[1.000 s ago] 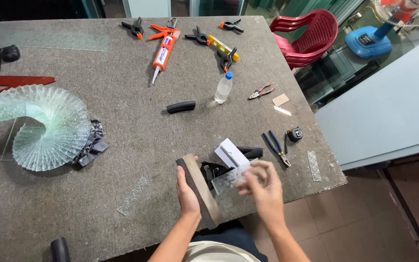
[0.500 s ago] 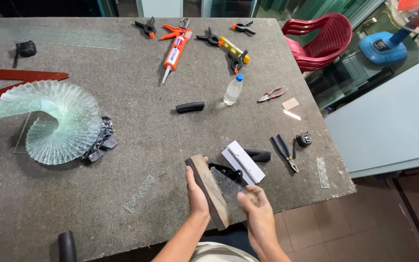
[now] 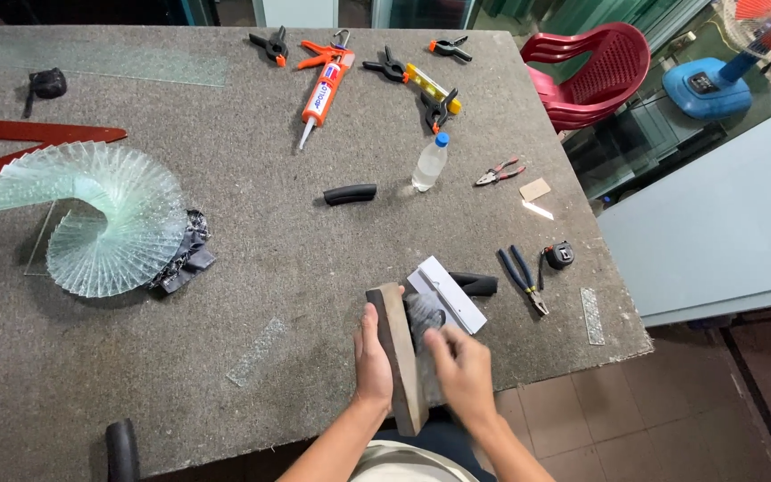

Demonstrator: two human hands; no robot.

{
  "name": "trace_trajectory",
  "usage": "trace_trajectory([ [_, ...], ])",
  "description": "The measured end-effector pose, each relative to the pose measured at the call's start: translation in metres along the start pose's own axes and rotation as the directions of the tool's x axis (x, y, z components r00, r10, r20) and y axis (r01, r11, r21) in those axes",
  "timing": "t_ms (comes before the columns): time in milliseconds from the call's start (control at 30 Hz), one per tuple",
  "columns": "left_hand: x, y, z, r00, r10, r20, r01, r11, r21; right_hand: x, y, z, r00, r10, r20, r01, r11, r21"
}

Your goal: Sanding the edges of a glass shard and carefully attaching it to a spiral glass sculpture on a workshop table.

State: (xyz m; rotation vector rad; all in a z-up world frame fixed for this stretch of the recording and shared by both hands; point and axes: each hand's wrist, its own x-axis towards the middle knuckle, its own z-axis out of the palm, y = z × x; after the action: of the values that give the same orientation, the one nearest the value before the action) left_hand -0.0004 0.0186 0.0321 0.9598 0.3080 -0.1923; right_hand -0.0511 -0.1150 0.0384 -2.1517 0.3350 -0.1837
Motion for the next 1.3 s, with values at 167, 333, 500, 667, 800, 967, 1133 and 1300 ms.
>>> trace_trajectory([
  [167, -0.005, 0.011, 0.006, 0.999, -0.040, -0.010, 0.039, 0.999, -0.012, -0.009, -0.009, 0.002, 0.997, -0.070, 0.041, 0.064, 0.989, 0.133],
  [333, 0.001, 0.021, 0.005, 1.000, -0.016, -0.014, 0.016, 1.000, -0.008, 0.004, -0.014, 0.003, 1.000, -0.015, 0.020, 0.012, 0.991, 0.136],
  [500, -0.006, 0.028, 0.003, 0.998, -0.064, -0.013, 0.065, 0.992, 0.104, 0.015, 0.005, 0.005, 0.997, -0.005, 0.071, -0.001, 0.996, 0.084],
  [667, -0.008, 0.033, 0.006, 0.993, -0.110, -0.030, 0.112, 0.991, 0.075, -0.005, -0.003, 0.004, 0.985, -0.068, 0.158, 0.042, 0.986, 0.162],
  [800, -0.004, 0.030, 0.003, 0.991, -0.111, -0.072, 0.115, 0.992, 0.046, 0.006, 0.002, 0.002, 0.991, -0.080, 0.103, 0.061, 0.983, 0.174],
  [967, 0.011, -0.006, -0.016, 0.965, -0.205, -0.162, 0.226, 0.966, 0.126, 0.003, 0.007, 0.009, 0.989, -0.092, 0.112, 0.081, 0.992, 0.096],
  [1133, 0.017, -0.026, -0.024, 0.978, -0.088, -0.192, 0.131, 0.966, 0.225, -0.012, 0.006, 0.016, 0.982, -0.159, -0.102, 0.131, 0.963, -0.235],
  [1300, 0.039, -0.046, -0.040, 0.965, 0.095, -0.245, -0.037, 0.972, 0.231, -0.019, -0.011, 0.020, 0.946, -0.316, -0.076, 0.303, 0.942, -0.146],
])
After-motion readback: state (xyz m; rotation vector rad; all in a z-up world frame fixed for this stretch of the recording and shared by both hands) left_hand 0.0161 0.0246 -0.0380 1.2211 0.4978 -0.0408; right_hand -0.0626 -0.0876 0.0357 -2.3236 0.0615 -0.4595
